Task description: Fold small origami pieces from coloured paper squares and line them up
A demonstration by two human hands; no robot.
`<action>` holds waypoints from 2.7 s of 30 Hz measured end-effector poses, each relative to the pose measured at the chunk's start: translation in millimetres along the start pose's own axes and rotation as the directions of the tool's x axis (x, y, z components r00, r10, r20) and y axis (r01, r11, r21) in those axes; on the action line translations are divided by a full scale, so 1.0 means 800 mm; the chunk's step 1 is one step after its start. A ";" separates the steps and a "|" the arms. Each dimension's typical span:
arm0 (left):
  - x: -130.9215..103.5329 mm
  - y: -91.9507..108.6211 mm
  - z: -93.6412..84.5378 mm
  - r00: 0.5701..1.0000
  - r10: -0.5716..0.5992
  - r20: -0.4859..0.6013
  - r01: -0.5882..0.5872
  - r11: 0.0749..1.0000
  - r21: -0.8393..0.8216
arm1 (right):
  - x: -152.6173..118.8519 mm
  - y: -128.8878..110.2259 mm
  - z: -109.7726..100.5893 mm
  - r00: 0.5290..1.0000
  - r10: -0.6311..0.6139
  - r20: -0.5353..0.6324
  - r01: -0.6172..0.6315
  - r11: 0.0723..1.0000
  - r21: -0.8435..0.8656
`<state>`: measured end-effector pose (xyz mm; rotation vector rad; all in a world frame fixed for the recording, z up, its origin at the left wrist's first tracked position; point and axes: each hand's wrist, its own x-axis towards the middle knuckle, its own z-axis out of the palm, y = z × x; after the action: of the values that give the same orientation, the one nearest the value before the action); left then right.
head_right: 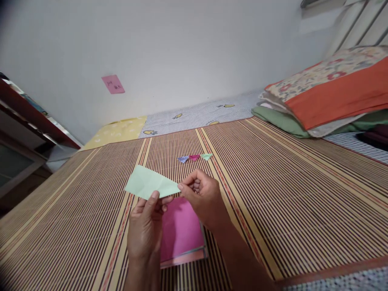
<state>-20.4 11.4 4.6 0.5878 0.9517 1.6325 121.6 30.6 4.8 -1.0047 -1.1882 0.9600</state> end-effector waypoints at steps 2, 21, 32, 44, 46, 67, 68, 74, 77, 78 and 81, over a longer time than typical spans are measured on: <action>0.002 0.001 -0.003 1.000 -0.003 -0.017 0.003 1.000 -0.018 | 0.003 -0.002 -0.008 1.000 0.006 -0.017 -0.005 0.999 0.047; -0.006 0.002 0.007 1.000 0.027 -0.008 -0.026 0.998 0.049 | -0.008 -0.010 0.006 0.970 0.082 0.228 -0.070 0.996 -0.061; -0.003 -0.001 -0.011 0.991 0.128 0.046 -0.136 0.930 0.342 | 0.003 -0.006 -0.019 0.965 0.116 0.237 -0.094 0.990 -0.106; -0.003 -0.004 -0.007 0.992 0.005 0.128 -0.040 0.961 0.272 | -0.009 0.008 0.002 0.938 0.154 0.311 -0.151 0.988 -0.035; -0.002 -0.006 -0.008 0.991 0.009 0.130 -0.045 0.961 0.274 | -0.008 0.006 0.001 0.933 0.158 0.322 -0.159 0.987 -0.025; -0.007 0.001 -0.006 0.980 0.011 0.196 -0.099 0.889 0.446 | 0.000 0.002 0.006 0.989 0.031 0.143 -0.027 0.999 -0.036; -0.004 0.001 -0.011 0.979 0.019 0.204 -0.110 0.890 0.444 | 0.003 0.006 0.001 0.991 0.035 0.131 -0.035 0.999 -0.003; 0.009 0.003 -0.027 0.992 -0.030 0.120 0.002 0.975 0.221 | 0.011 0.017 -0.024 0.999 -0.009 -0.038 0.009 1.000 0.008; 0.002 -0.003 -0.017 0.851 -0.396 0.346 0.375 0.918 0.128 | 0.008 0.013 -0.019 0.995 -0.037 0.092 0.031 0.997 0.071; -0.001 -0.005 -0.012 0.753 -0.480 0.451 0.496 0.864 0.092 | 0.008 0.013 -0.017 0.988 -0.057 0.145 0.045 0.995 0.087; -0.008 -0.010 -0.001 0.584 -0.556 0.591 0.720 0.692 -0.060 | 0.010 0.013 -0.017 0.951 -0.181 0.253 0.156 0.981 0.114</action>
<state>-14.5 5.9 -1.7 0.3756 0.3951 0.8266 135.3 39.6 -4.4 -0.7031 -1.4110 1.0233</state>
